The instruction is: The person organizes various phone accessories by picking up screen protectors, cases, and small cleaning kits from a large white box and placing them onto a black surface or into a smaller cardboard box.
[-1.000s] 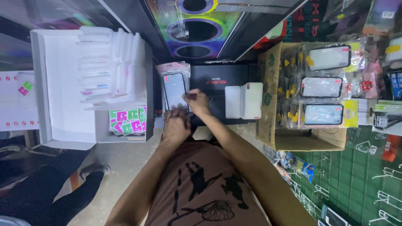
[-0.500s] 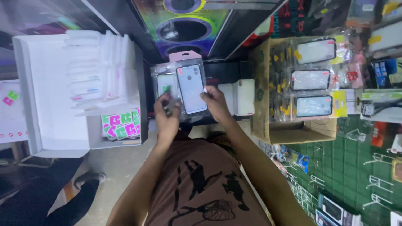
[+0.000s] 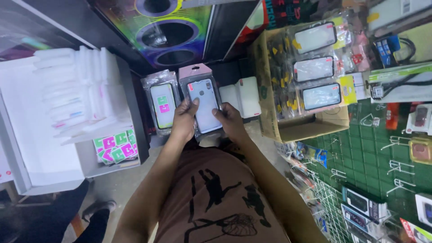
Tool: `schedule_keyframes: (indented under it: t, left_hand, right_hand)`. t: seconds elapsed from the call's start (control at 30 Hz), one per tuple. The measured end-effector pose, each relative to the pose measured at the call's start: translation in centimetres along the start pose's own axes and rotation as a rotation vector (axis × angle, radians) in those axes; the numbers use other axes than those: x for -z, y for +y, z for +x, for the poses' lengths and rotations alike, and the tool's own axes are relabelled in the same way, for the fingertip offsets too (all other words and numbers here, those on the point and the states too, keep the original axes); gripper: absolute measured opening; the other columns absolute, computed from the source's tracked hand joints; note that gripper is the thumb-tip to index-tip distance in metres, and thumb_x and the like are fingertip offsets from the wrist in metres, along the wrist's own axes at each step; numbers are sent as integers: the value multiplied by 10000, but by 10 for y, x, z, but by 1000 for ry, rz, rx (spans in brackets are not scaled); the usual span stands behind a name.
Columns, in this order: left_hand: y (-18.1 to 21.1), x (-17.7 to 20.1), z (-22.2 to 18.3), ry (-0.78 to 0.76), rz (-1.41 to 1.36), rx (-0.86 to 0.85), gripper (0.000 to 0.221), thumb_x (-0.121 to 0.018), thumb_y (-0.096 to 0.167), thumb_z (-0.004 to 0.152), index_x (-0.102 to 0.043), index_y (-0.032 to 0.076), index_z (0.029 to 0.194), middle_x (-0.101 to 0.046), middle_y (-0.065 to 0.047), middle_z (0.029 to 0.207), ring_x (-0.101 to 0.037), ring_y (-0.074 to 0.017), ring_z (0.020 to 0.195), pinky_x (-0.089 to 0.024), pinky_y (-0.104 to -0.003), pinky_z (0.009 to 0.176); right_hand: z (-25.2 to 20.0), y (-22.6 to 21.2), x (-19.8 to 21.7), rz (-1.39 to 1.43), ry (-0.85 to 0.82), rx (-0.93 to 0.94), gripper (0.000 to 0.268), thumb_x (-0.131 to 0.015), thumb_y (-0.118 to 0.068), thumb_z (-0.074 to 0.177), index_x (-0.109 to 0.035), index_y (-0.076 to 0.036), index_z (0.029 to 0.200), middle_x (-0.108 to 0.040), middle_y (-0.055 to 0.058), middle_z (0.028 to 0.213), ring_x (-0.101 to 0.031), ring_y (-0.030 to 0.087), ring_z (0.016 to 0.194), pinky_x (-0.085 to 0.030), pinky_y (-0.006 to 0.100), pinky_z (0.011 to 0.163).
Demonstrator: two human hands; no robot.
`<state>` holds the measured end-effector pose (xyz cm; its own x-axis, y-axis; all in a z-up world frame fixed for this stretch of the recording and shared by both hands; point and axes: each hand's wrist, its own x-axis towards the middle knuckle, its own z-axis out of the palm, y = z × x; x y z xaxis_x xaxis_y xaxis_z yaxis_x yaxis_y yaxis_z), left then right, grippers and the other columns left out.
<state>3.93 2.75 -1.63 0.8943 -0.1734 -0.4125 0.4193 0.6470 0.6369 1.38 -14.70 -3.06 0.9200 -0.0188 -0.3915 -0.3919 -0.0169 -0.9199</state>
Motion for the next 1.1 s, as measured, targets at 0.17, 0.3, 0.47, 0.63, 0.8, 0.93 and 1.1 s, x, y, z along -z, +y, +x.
schedule_keyframes:
  t: [0.17, 0.3, 0.47, 0.63, 0.8, 0.93, 1.1]
  left_hand:
    - [-2, -5, 2, 50, 47, 102, 240, -588, 196, 1055, -682, 45, 1216, -730, -48, 1044, -662, -131, 883, -547, -288, 759]
    - [-10, -1, 10, -1, 110, 111, 211, -609, 169, 1060, -690, 25, 1191, -723, -53, 1055, -660, -119, 900, -547, -273, 785]
    - [-2, -17, 12, -101, 119, 153, 239, -607, 127, 1037, -671, 9, 1236, -725, -68, 1117, -679, -132, 981, -565, -281, 859]
    - [-5, -34, 14, -157, 145, 332, 320, -592, 155, 1005, -638, 37, 1299, -719, -62, 1131, -683, -155, 980, -577, -313, 831]
    - [-29, -51, 28, -292, 435, 496, 414, -665, 221, 971, -623, 20, 1330, -716, -53, 1128, -669, -154, 985, -550, -310, 804]
    - [-62, -54, 48, -377, 431, 496, 484, -716, 232, 957, -593, -6, 1361, -717, -58, 1208, -683, -140, 1066, -561, -290, 910]
    - [-67, -90, 59, -399, 379, 822, 574, -656, 295, 955, -488, 89, 1464, -656, -293, 1074, -669, -409, 885, -568, -531, 753]
  right_hand:
    - [-1, 8, 13, -63, 47, -10, 290, -769, -248, 943, -589, -54, 825, -541, -45, 705, -469, 58, 650, -385, 256, 582]
    - [-9, -16, 21, -95, 20, -73, 268, -777, -257, 927, -631, -48, 845, -580, -38, 707, -503, 71, 646, -411, 255, 601]
    - [0, -1, 42, 119, 8, -46, 293, -767, -202, 910, -637, -15, 1095, -645, 1, 892, -584, 89, 792, -484, 250, 714]
    - [3, -24, 73, 125, 81, -117, 383, -698, -189, 935, -601, -14, 1262, -651, 28, 999, -610, 102, 865, -524, 278, 722]
    - [-7, -57, 110, 445, 41, -42, 441, -736, -39, 856, -585, -32, 1270, -697, 40, 1105, -673, 137, 972, -561, 287, 840]
    - [-11, -43, 152, 325, 210, -73, 399, -721, -24, 842, -614, -38, 1226, -700, 25, 1062, -606, 141, 833, -470, 293, 671]
    - [-5, -2, 228, 173, 588, 190, 294, -746, 26, 898, -656, -20, 1173, -625, -9, 1002, -573, 92, 878, -493, 233, 776]
